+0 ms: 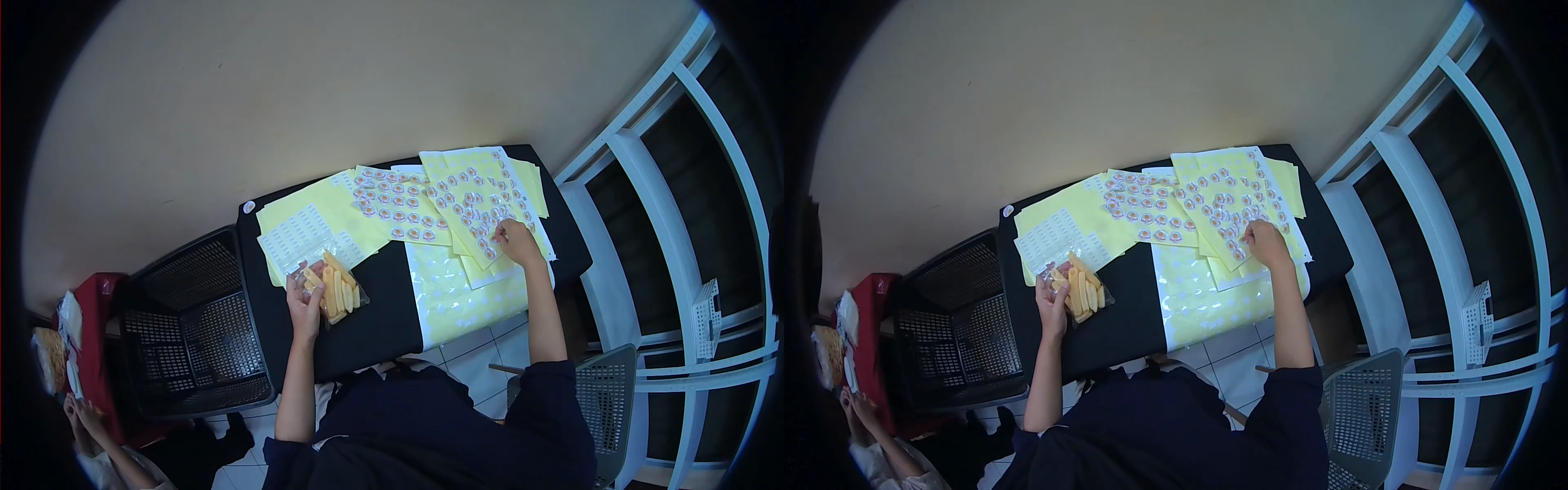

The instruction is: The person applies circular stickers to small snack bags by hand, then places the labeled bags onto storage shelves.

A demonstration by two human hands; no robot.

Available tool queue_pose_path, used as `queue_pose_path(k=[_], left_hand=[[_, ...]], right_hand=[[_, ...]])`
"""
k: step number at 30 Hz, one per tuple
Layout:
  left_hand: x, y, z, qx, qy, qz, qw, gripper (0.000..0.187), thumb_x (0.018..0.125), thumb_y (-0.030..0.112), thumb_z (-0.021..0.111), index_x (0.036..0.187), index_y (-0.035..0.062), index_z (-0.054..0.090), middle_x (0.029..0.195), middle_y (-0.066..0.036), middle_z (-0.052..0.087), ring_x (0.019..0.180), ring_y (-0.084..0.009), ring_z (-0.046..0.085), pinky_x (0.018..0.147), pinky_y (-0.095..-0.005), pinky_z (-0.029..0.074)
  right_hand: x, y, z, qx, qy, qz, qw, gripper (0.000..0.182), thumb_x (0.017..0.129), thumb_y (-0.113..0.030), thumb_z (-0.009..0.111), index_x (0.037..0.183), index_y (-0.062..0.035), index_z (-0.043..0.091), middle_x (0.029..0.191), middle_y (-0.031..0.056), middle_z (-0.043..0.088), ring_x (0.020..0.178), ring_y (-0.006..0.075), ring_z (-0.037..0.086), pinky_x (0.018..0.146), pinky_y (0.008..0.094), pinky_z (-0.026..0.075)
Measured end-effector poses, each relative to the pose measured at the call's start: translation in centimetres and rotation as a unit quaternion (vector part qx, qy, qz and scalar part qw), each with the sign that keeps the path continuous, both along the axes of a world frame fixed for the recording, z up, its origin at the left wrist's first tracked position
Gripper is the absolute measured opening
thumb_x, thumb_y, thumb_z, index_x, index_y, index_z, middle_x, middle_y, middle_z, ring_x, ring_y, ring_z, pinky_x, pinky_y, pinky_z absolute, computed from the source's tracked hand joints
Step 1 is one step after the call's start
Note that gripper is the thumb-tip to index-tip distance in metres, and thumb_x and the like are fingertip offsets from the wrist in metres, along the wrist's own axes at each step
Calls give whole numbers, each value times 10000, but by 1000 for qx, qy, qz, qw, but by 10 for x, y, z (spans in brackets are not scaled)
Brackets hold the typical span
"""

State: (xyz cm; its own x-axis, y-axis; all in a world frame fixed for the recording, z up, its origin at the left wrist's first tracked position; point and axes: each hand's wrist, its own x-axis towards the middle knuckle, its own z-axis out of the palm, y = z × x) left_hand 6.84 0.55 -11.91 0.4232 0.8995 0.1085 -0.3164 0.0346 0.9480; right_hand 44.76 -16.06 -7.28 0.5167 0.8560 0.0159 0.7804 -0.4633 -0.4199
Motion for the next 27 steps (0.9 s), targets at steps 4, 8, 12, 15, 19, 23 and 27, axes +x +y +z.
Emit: queue_pose_path(k=[4, 8, 12, 15, 19, 23, 27], left_hand=[[1, -1, 4, -15, -9, 5, 1000, 455, 775, -31, 502, 1181, -17, 298, 1129, -199, 466, 1068, -237, 466, 900, -311, 380], [0, 1, -2, -19, -22, -5, 1000, 442, 783, -13, 507, 1178, -11, 307, 1119, -195, 484, 1063, -229, 471, 899, -303, 380], [1, -4, 5, -32, -47, 5, 998, 424, 795, 6, 501, 1176, -4, 313, 1134, -194, 481, 1055, -217, 473, 896, -298, 379], [0, -12, 13, -40, -37, 3, 999, 397, 818, 24, 480, 1178, 8, 313, 1157, -191, 470, 1047, -196, 475, 891, -297, 378], [3, -18, 17, -28, -56, 21, 998, 384, 855, 53, 436, 1202, 37, 273, 1128, -176, 492, 1007, -168, 493, 851, -278, 401], [-2, -26, 23, -215, -103, 12, 971, 387, 853, 79, 438, 1196, 32, 264, 1078, -143, 474, 1015, -200, 480, 877, -303, 388], [-10, -37, 46, -213, -120, -71, 967, 524, 763, 18, 534, 1184, 44, 223, 1180, -166, 370, 1065, -234, 446, 872, -315, 405]], right_hand=[[10, -5, -3, 5, 29, 20, 999, 66, 733, -51, 533, 756, 11, 536, 755, 177, 573, 724, 311, 561, 645, 365, 434], [16, -10, -4, -12, 25, 23, 999, 117, 768, -101, 512, 813, 7, 519, 775, 178, 572, 741, 302, 559, 664, 356, 428], [15, -10, 1, -41, 27, 18, 999, 180, 796, -162, 500, 858, 6, 520, 827, 175, 576, 796, 291, 556, 711, 345, 421], [17, -12, -1, -39, 39, 15, 998, 207, 805, -182, 477, 863, 12, 518, 856, 181, 572, 835, 301, 545, 742, 348, 411], [7, -9, 3, 0, 24, 12, 1000, 225, 805, -154, 405, 813, 53, 491, 836, 255, 522, 816, 371, 508, 726, 384, 397], [0, -7, 11, -32, 38, -14, 999, 238, 804, -152, 404, 813, 72, 486, 847, 257, 514, 819, 371, 502, 742, 379, 393], [11, -9, -10, 43, 86, -43, 994, 220, 800, -157, 439, 826, 57, 488, 826, 223, 519, 784, 323, 518, 711, 348, 400]])
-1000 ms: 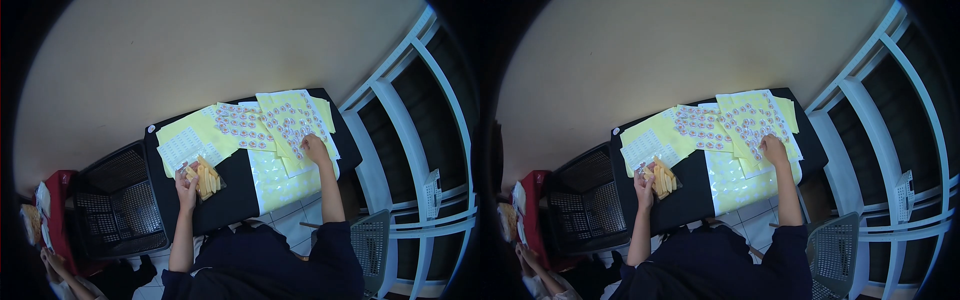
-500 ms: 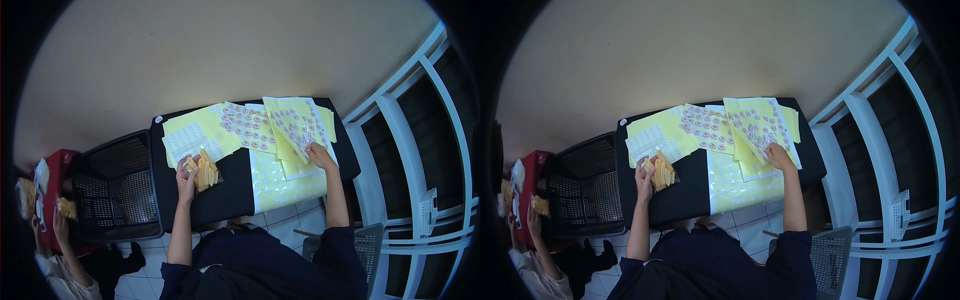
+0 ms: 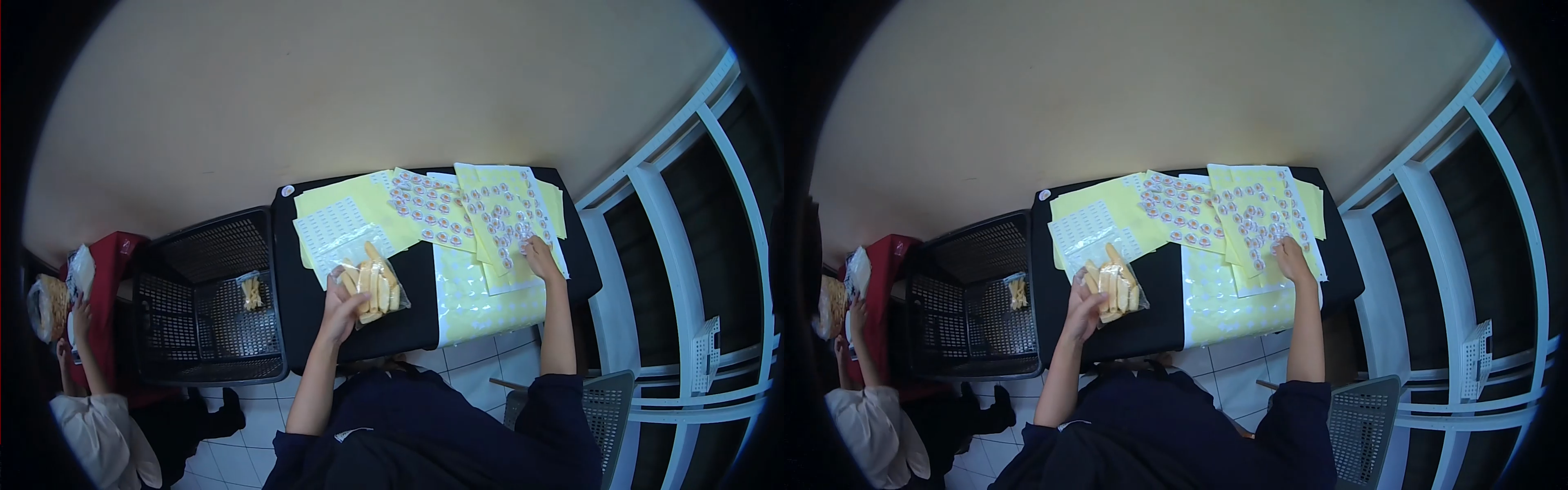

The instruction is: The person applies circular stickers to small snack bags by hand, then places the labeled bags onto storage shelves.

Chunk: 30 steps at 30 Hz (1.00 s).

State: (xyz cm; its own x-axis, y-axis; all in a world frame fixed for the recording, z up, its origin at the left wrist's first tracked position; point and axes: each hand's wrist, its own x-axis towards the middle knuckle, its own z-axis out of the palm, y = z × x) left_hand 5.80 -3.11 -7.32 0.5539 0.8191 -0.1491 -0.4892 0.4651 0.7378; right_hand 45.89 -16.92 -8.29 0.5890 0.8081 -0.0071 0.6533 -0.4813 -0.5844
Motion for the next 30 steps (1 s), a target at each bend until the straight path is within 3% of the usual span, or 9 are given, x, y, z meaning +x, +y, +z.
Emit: queue_pose_path(k=[2, 4, 6, 8, 12, 16, 17, 19, 30], left_hand=[[-4, -2, 13, 37, 27, -40, 998, 589, 724, -50, 557, 1185, 46, 203, 1166, -170, 379, 1075, -245, 443, 890, -323, 395], [-9, 0, 26, 30, 33, -36, 998, 599, 709, -84, 561, 1178, 45, 210, 1161, -177, 390, 1078, -236, 445, 895, -320, 391], [-13, 1, 41, 48, 30, -48, 997, 577, 728, -65, 556, 1186, 45, 222, 1144, -168, 419, 1061, -213, 459, 897, -307, 387], [-16, 4, 42, 73, 33, -37, 996, 580, 747, -63, 537, 1226, 41, 226, 1144, -166, 436, 1060, -195, 461, 899, -289, 379], [-21, 7, 49, 100, 39, -57, 993, 591, 785, -30, 513, 1282, 34, 200, 1148, -174, 453, 1056, -181, 467, 885, -278, 380], [-25, 11, 55, 91, 50, -107, 989, 565, 804, 16, 509, 1279, 25, 202, 1136, -173, 465, 1048, -171, 472, 860, -273, 392], [-25, 11, 56, 93, 59, -132, 985, 556, 813, 36, 505, 1278, 23, 202, 1139, -174, 463, 1044, -168, 473, 852, -273, 396], [-26, 11, 52, 92, 70, -134, 984, 519, 828, 73, 492, 1270, 17, 226, 1136, -163, 466, 1036, -159, 473, 851, -269, 392], [-25, 15, 50, 104, 75, -149, 980, 386, 872, 192, 437, 1198, -3, 369, 1089, -100, 485, 997, -121, 473, 851, -249, 375]], right_hand=[[3, -1, -7, 35, 22, -14, 999, 198, 792, -146, 461, 827, 47, 490, 814, 209, 521, 762, 299, 527, 690, 337, 405], [-8, 4, -4, 116, -8, -50, 992, 146, 800, -130, 464, 825, 13, 472, 728, 112, 528, 657, 153, 530, 616, 265, 410], [-24, 17, 14, 94, -18, -67, 993, 111, 787, -79, 497, 801, 30, 478, 772, 134, 538, 722, 211, 556, 656, 304, 422], [-65, 35, 47, 243, 75, 30, 967, 112, 803, -85, 503, 810, 25, 481, 768, 100, 547, 729, 182, 550, 677, 284, 422], [-153, 68, 125, 174, 101, 220, 955, 118, 790, -96, 535, 824, 13, 504, 762, 83, 554, 734, 167, 550, 695, 281, 419], [-217, 96, 162, 90, 115, 440, 886, 122, 811, -131, 505, 874, -41, 559, 808, 72, 570, 791, 200, 527, 761, 305, 361], [-224, 103, 160, 88, 114, 440, 887, 122, 811, -131, 505, 874, -41, 559, 808, 72, 570, 791, 200, 527, 761, 305, 361], [-236, 114, 155, 54, -9, 536, 843, 164, 809, -154, 495, 932, -79, 573, 806, 62, 574, 804, 193, 510, 808, 319, 299], [-253, 123, 162, 48, -50, 552, 831, 232, 773, -128, 519, 999, -74, 516, 696, 56, 549, 790, 201, 512, 823, 350, 281]])
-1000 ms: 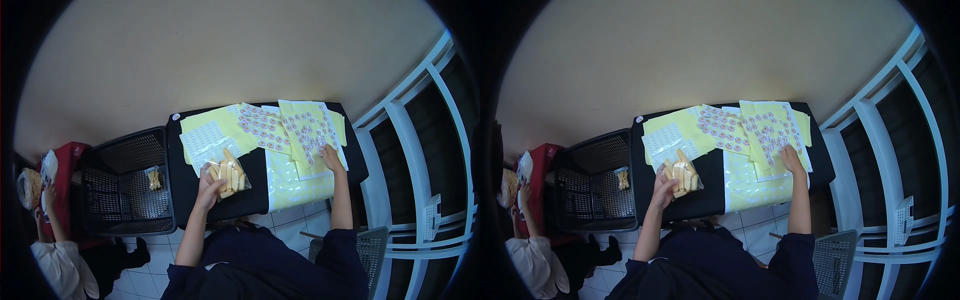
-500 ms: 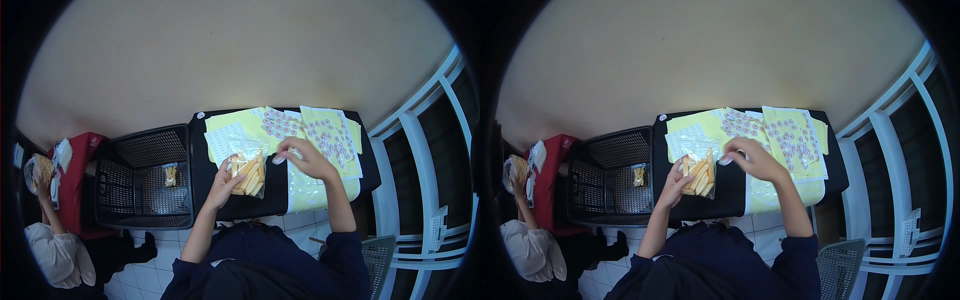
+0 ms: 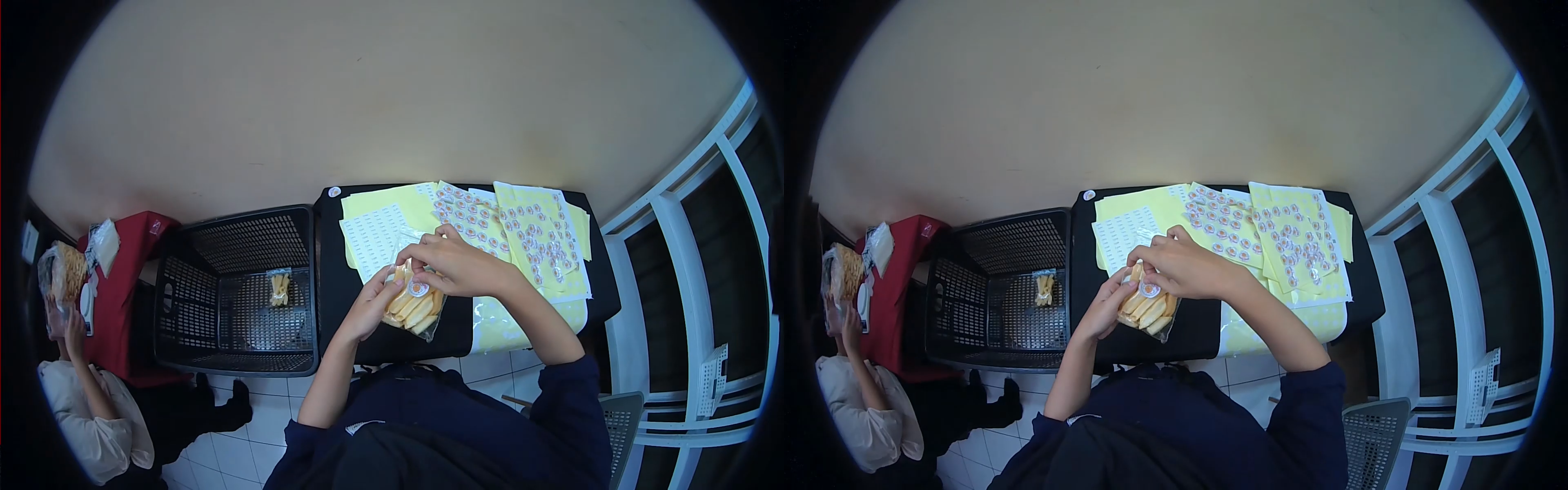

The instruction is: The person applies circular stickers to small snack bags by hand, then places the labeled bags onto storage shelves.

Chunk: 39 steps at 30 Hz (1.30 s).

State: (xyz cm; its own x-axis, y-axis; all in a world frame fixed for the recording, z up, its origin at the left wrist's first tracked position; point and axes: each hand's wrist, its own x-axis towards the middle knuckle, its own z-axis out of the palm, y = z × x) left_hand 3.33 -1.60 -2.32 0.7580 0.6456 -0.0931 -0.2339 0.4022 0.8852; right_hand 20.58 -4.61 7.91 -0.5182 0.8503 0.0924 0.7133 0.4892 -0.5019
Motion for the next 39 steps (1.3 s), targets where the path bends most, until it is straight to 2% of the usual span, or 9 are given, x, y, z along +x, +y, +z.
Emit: queue_pose_path(k=[3, 12, 21, 27, 29, 30, 32, 33, 39], left_hand=[[0, 0, 1, 3, 4, 6, 1000, 379, 873, 196, 437, 1189, -2, 375, 1077, -96, 488, 993, -119, 474, 849, -249, 376], [5, -3, -1, 12, -4, 18, 1000, 386, 873, 199, 440, 1196, 5, 361, 1062, -110, 499, 965, -126, 499, 824, -249, 398], [8, -11, 10, 62, 38, -7, 997, 459, 815, 71, 536, 1204, 6, 300, 1038, -138, 524, 944, -160, 534, 785, -269, 442], [15, -13, -2, 50, -22, 80, 995, 492, 804, 48, 542, 1213, -8, 274, 1097, -141, 479, 1006, -168, 492, 837, -271, 412], [16, -13, -1, 60, -42, 139, 988, 482, 798, 35, 543, 1205, -11, 289, 1118, -138, 459, 1028, -169, 473, 860, -277, 393], [17, -13, -1, 59, -42, 141, 987, 482, 798, 35, 543, 1205, -11, 289, 1118, -138, 459, 1028, -169, 473, 860, -277, 393], [18, -13, -3, 87, -32, 186, 978, 472, 794, 31, 545, 1197, -16, 303, 1111, -132, 466, 1021, -168, 476, 863, -281, 388], [17, -14, -3, 86, -30, 185, 978, 472, 794, 31, 545, 1197, -16, 303, 1111, -132, 466, 1021, -168, 476, 863, -281, 388], [12, -12, -5, 70, -12, 151, 986, 409, 798, 66, 553, 1151, -26, 368, 1065, -115, 502, 983, -145, 495, 842, -264, 393]], right_hand=[[0, -1, 4, -19, -30, -10, 999, 237, 792, -169, 519, 1012, -86, 494, 712, 26, 532, 795, 180, 504, 845, 355, 266], [-4, -6, -1, 30, -91, -3, 995, 202, 760, -124, 544, 951, -67, 513, 767, 60, 568, 802, 204, 507, 850, 368, 286], [-9, -17, 0, 126, -153, -8, 980, 233, 721, -111, 563, 943, -64, 511, 816, 72, 564, 859, 208, 495, 864, 352, 291], [-12, -26, -25, 222, 43, -160, 961, 422, 673, -110, 631, 1056, -44, 466, 1052, 122, 462, 957, 280, 464, 857, 367, 334], [-25, -33, -47, 227, 175, -347, 893, 615, 665, -86, 664, 1180, -10, 337, 1175, 175, 351, 991, 315, 475, 884, 385, 362], [-30, -35, -58, 227, 175, -345, 894, 615, 665, -86, 664, 1180, -10, 337, 1175, 175, 351, 991, 315, 475, 884, 385, 362], [-37, -37, -83, 19, 499, -323, 804, 742, 691, -17, 650, 1273, -37, 190, 1237, 141, 293, 1011, 237, 478, 802, 300, 440], [-40, -35, -86, 14, 514, -319, 796, 802, 686, 7, 650, 1296, -48, 133, 1237, 150, 290, 976, 210, 506, 763, 254, 466], [-46, -41, -75, 1, 509, -349, 787, 802, 668, 2, 659, 1286, -38, 148, 1219, 160, 300, 949, 217, 524, 711, 255, 486]])
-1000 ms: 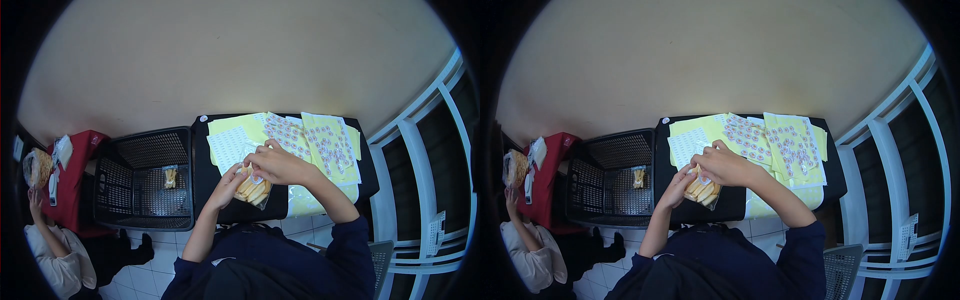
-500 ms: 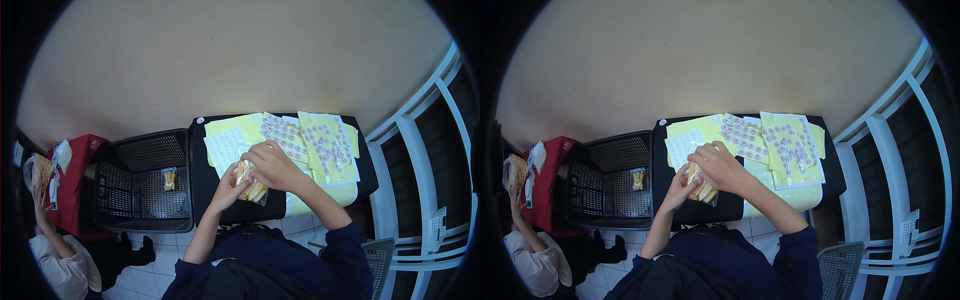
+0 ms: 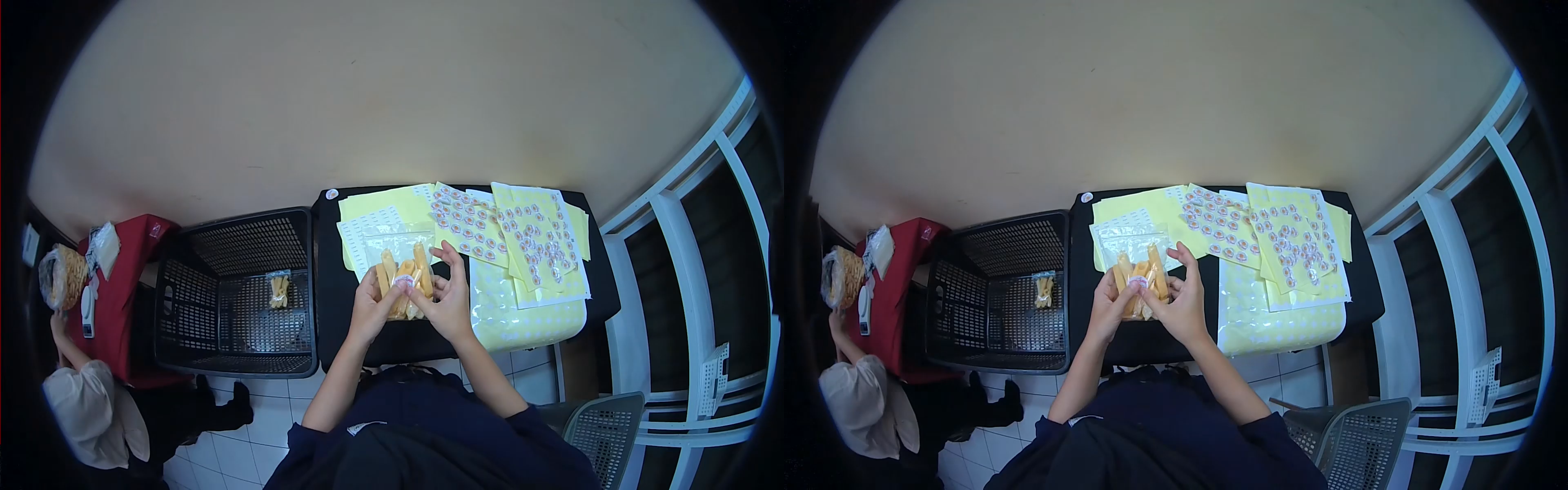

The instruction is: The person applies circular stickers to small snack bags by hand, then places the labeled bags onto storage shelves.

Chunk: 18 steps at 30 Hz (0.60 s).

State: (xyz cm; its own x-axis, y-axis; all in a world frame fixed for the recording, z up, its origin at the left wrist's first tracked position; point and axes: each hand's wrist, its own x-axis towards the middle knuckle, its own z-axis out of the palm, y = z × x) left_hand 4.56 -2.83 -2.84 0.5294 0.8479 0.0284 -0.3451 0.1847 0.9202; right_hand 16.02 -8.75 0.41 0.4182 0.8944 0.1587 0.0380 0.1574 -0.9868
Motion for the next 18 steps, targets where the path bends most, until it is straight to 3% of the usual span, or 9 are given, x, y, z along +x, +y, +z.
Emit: queue_pose_path(k=[12, 18], left_hand=[[0, -1, 4, -8, -36, 44, 998, 301, 832, 108, 504, 1085, -29, 414, 1019, -100, 520, 928, -125, 505, 822, -253, 386], [0, -4, -6, 24, -7, 56, 998, 290, 840, 118, 495, 1078, -28, 419, 997, -92, 525, 906, -114, 503, 806, -245, 389]], right_hand=[[-10, 2, -15, 26, 75, -23, 997, 757, 673, 32, 623, 1275, -26, 168, 1194, 166, 310, 941, 222, 526, 751, 259, 474], [-12, 2, -14, 34, 55, -51, 997, 752, 661, 58, 609, 1272, -21, 177, 1191, 167, 312, 915, 203, 530, 757, 258, 471]])
